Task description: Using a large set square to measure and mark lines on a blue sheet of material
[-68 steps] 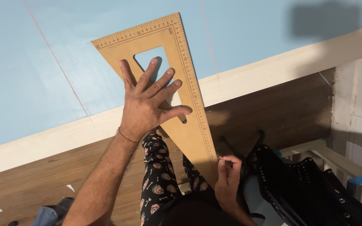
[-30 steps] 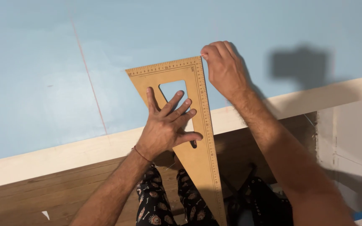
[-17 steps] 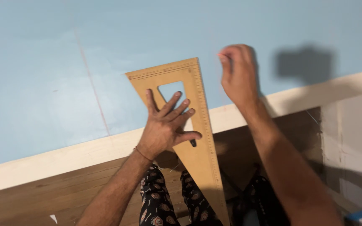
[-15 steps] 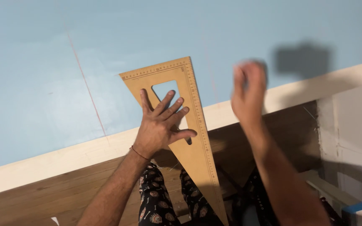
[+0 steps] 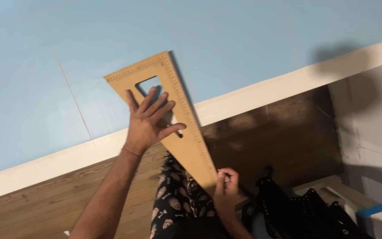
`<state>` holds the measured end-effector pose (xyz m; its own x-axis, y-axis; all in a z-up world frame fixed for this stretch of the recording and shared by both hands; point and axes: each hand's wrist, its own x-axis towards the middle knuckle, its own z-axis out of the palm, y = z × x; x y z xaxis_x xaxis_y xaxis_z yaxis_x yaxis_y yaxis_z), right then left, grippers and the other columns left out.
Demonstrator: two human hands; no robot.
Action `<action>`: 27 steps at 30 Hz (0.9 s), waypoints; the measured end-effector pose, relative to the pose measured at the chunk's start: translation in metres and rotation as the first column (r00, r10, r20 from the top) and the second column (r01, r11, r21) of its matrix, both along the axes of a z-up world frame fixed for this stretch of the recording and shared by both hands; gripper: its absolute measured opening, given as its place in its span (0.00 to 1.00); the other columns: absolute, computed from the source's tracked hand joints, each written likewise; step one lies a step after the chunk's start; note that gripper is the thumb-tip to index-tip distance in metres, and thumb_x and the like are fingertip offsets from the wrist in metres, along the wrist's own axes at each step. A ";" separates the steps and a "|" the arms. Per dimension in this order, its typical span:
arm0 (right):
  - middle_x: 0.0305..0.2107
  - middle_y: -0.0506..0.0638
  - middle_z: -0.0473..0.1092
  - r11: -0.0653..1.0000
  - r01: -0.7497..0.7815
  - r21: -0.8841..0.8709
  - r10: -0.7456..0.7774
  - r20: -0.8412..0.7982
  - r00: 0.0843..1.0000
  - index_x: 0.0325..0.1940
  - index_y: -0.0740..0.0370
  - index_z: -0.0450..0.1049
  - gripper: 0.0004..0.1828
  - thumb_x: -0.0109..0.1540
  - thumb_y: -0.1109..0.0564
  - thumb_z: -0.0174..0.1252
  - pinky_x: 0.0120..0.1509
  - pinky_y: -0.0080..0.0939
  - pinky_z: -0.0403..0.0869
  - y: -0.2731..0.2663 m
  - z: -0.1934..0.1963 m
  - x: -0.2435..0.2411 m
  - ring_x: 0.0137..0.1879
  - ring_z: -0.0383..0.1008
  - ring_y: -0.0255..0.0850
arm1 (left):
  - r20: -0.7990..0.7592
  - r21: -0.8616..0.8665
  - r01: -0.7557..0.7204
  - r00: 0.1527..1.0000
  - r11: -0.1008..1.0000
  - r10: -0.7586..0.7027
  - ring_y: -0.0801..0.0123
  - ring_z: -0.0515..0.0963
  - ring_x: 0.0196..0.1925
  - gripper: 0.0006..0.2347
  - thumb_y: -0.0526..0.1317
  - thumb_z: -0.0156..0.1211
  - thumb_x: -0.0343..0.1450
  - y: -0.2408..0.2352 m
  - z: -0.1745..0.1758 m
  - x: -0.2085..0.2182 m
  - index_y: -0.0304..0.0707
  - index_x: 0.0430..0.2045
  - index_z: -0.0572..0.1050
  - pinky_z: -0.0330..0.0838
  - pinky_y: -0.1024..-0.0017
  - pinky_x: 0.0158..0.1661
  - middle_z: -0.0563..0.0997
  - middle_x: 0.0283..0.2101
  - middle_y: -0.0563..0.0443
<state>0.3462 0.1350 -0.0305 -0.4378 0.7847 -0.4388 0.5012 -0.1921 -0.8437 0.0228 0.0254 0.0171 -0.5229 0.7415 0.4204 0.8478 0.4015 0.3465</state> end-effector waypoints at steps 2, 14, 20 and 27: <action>0.43 0.55 0.75 0.999 0.026 0.038 -0.024 -0.042 0.999 0.51 0.61 0.69 0.10 0.69 0.54 0.52 0.51 0.35 0.74 0.019 -0.002 -0.002 0.46 0.77 0.39 | -0.005 -0.023 0.021 1.000 1.000 -0.021 0.57 0.54 0.79 0.35 0.70 0.69 0.69 0.019 -0.002 -0.005 0.52 0.66 0.70 0.27 0.24 0.70 0.60 0.74 0.57; 0.41 0.51 0.74 0.996 0.084 0.040 -0.084 -0.002 0.996 0.52 0.61 0.69 0.09 0.70 0.55 0.52 0.51 0.32 0.71 0.060 0.030 -0.020 0.46 0.74 0.34 | 0.011 0.003 0.090 0.996 0.996 -0.090 0.53 0.58 0.78 0.34 0.70 0.73 0.70 0.078 -0.007 -0.016 0.53 0.65 0.75 0.31 0.24 0.70 0.62 0.74 0.60; 0.39 0.49 0.74 0.997 0.044 0.058 -0.044 -0.002 0.999 0.51 0.60 0.69 0.09 0.70 0.54 0.52 0.45 0.31 0.70 0.063 0.028 -0.026 0.41 0.72 0.32 | 0.005 -0.061 0.057 0.998 0.997 -0.057 0.53 0.58 0.78 0.35 0.71 0.73 0.71 0.073 -0.009 -0.019 0.55 0.68 0.71 0.30 0.23 0.69 0.62 0.74 0.59; 0.41 0.50 0.73 0.998 0.006 0.067 -0.003 -0.051 0.999 0.52 0.61 0.68 0.09 0.71 0.56 0.52 0.52 0.32 0.72 0.064 0.027 -0.018 0.47 0.75 0.34 | 0.012 -0.057 0.061 0.998 0.997 -0.060 0.53 0.59 0.78 0.36 0.72 0.71 0.71 0.073 -0.009 -0.016 0.56 0.69 0.68 0.30 0.22 0.70 0.61 0.74 0.60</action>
<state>0.3287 0.1987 -0.0039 -0.4543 0.8139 -0.3623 0.4567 -0.1364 -0.8791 0.0068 0.0984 0.0081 -0.4803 0.7945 0.3715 0.8678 0.3687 0.3332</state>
